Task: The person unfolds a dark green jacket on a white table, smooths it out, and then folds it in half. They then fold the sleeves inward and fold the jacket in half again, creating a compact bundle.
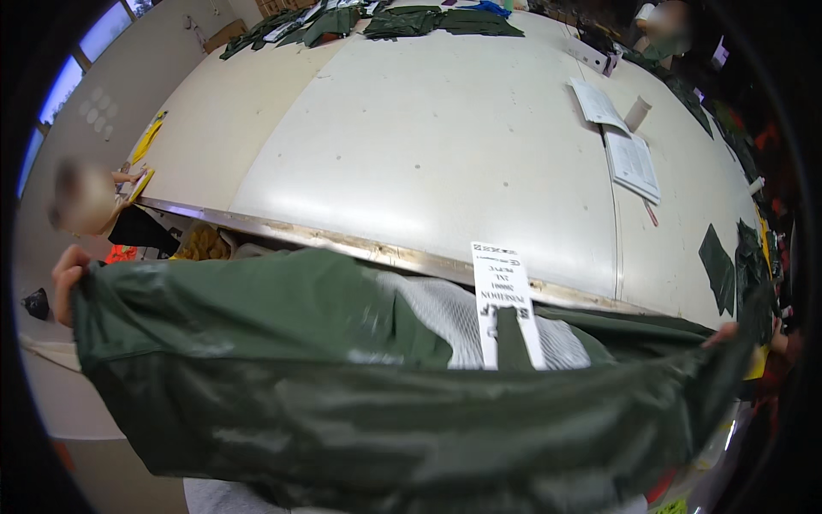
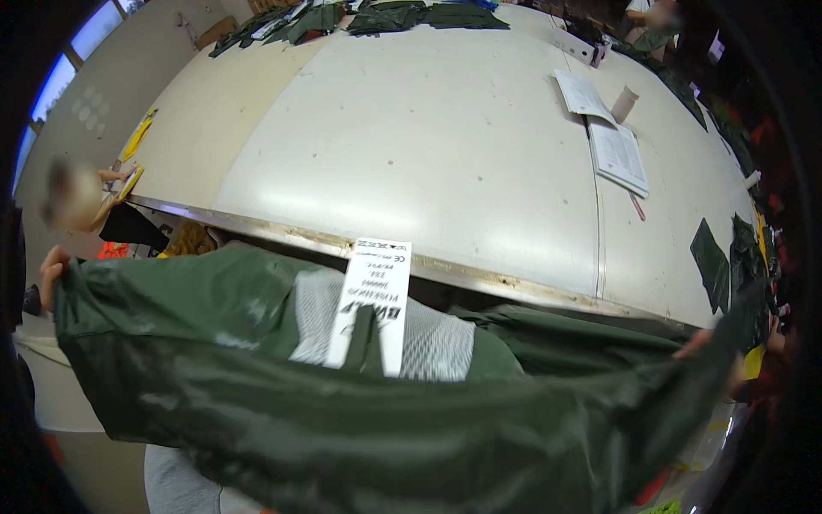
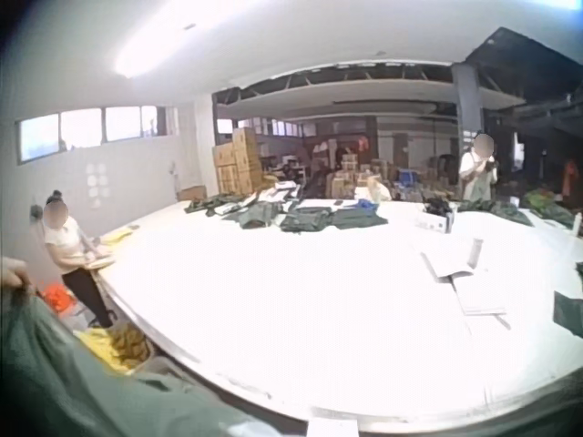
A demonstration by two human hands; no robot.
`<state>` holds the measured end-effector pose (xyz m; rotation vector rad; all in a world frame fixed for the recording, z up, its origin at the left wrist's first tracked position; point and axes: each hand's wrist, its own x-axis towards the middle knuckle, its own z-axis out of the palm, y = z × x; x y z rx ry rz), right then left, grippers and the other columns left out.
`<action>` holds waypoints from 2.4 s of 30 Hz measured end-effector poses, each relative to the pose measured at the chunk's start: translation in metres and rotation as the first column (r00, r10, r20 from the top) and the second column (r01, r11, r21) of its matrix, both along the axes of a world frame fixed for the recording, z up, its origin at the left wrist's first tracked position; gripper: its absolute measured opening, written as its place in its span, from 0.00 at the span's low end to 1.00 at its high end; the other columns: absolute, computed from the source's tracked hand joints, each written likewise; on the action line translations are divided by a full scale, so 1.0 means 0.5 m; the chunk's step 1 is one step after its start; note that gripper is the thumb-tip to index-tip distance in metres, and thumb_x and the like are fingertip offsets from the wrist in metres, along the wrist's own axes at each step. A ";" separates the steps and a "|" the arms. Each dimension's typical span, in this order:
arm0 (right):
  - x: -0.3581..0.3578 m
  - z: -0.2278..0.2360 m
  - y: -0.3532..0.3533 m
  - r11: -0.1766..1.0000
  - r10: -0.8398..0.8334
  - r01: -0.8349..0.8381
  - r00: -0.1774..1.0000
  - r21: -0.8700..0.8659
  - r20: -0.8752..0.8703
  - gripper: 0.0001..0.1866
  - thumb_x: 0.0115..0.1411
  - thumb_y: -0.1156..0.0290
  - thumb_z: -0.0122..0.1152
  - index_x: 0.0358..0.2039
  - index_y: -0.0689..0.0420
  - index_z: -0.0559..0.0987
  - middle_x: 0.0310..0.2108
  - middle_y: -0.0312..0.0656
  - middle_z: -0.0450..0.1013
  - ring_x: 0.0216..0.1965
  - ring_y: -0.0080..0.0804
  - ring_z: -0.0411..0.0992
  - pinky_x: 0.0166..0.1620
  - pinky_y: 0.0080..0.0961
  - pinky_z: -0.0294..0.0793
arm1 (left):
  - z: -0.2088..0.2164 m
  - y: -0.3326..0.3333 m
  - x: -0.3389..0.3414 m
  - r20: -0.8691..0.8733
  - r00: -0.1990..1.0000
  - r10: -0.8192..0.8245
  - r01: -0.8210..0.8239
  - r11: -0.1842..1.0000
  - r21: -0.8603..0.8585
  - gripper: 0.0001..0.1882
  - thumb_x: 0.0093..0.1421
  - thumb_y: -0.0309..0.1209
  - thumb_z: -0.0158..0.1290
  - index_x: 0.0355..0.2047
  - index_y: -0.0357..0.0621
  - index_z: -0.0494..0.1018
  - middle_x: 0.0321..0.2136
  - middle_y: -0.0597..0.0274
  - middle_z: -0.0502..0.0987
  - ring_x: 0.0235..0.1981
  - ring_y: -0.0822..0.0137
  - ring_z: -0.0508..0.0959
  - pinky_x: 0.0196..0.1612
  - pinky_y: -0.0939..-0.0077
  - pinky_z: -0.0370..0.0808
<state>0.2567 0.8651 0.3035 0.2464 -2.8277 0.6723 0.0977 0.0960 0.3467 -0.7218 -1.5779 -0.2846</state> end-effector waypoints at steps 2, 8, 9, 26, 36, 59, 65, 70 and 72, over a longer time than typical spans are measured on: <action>-0.136 0.005 -0.044 0.989 0.013 -0.065 0.931 -0.130 -0.365 0.16 0.64 0.60 0.50 0.43 0.60 0.74 0.37 0.42 0.74 0.36 0.33 0.74 0.41 0.28 0.74 | 0.066 -0.016 -0.019 -0.005 0.997 0.080 -0.080 0.996 -0.029 0.12 0.52 0.24 0.55 0.36 0.40 0.66 0.27 0.50 0.73 0.24 0.65 0.71 0.29 0.76 0.68; -0.522 0.061 -0.342 0.982 -0.187 0.131 0.601 -0.134 -0.777 0.15 0.62 0.62 0.56 0.43 0.59 0.70 0.37 0.41 0.73 0.35 0.30 0.74 0.39 0.28 0.74 | 0.007 -0.113 -0.329 0.182 0.967 0.176 -0.185 0.982 0.033 0.07 0.52 0.27 0.54 0.32 0.45 0.70 0.22 0.57 0.73 0.23 0.62 0.74 0.27 0.72 0.70; -0.597 0.033 -0.376 0.968 -0.227 0.232 0.661 -0.093 -0.715 0.15 0.61 0.61 0.57 0.41 0.58 0.70 0.34 0.41 0.73 0.33 0.30 0.74 0.37 0.28 0.74 | -0.007 -0.115 -0.390 0.234 0.951 0.203 -0.211 0.977 0.010 0.06 0.53 0.28 0.54 0.31 0.46 0.70 0.21 0.58 0.73 0.22 0.61 0.75 0.26 0.71 0.70; -1.132 -0.582 -0.599 0.979 -0.190 0.202 0.963 -0.043 0.194 0.24 0.63 0.58 0.49 0.54 0.60 0.69 0.54 0.54 0.65 0.58 0.50 0.60 0.60 0.43 0.57 | -0.654 0.161 -1.027 0.967 0.225 0.120 0.341 0.920 -0.194 0.25 0.60 0.38 0.50 0.56 0.45 0.65 0.56 0.55 0.67 0.60 0.53 0.63 0.62 0.60 0.57; -1.102 -0.686 -0.540 0.919 -0.130 0.026 0.962 0.394 0.240 0.35 0.57 0.50 0.56 0.64 0.41 0.58 0.66 0.41 0.49 0.66 0.48 0.45 0.65 0.51 0.42 | -0.794 0.207 -1.044 0.876 0.167 0.452 0.092 0.878 -0.470 0.38 0.57 0.60 0.45 0.65 0.63 0.53 0.67 0.70 0.48 0.68 0.63 0.46 0.64 0.41 0.39; -1.058 -0.540 -0.794 0.896 0.443 -0.274 0.615 -0.350 0.652 0.17 0.57 0.62 0.50 0.38 0.61 0.78 0.27 0.51 0.75 0.28 0.42 0.74 0.36 0.33 0.72 | -0.558 0.329 -0.563 -0.103 -0.343 -0.934 -0.689 0.176 0.703 0.06 0.62 0.31 0.50 0.30 0.42 0.68 0.34 0.58 0.76 0.34 0.67 0.78 0.41 0.69 0.75; -1.081 -0.796 -0.758 0.869 0.491 0.019 0.071 -0.494 0.868 0.23 0.61 0.51 0.51 0.46 0.57 0.75 0.40 0.46 0.73 0.40 0.31 0.69 0.48 0.29 0.68 | -0.428 0.445 -0.590 -0.105 -0.424 -0.900 -0.411 0.088 0.907 0.07 0.61 0.26 0.49 0.38 0.38 0.71 0.35 0.60 0.78 0.36 0.69 0.77 0.39 0.73 0.76; -1.034 -0.548 -0.700 0.853 0.392 -0.096 0.767 -0.513 0.508 0.16 0.59 0.61 0.55 0.42 0.58 0.78 0.36 0.46 0.77 0.39 0.35 0.75 0.42 0.27 0.72 | -0.476 0.298 -0.576 0.114 -0.378 -0.919 -0.385 0.268 0.883 0.14 0.58 0.34 0.46 0.39 0.36 0.72 0.40 0.53 0.76 0.40 0.62 0.76 0.44 0.67 0.74; -0.966 -0.476 -0.648 0.934 0.154 -0.114 0.983 -0.337 0.096 0.09 0.55 0.77 0.53 0.37 0.59 0.76 0.34 0.45 0.74 0.37 0.44 0.73 0.40 0.29 0.72 | -0.544 0.247 -0.580 0.575 -0.041 -0.817 -0.463 0.525 0.714 0.19 0.56 0.23 0.43 0.50 0.40 0.64 0.47 0.55 0.70 0.39 0.66 0.76 0.41 0.72 0.74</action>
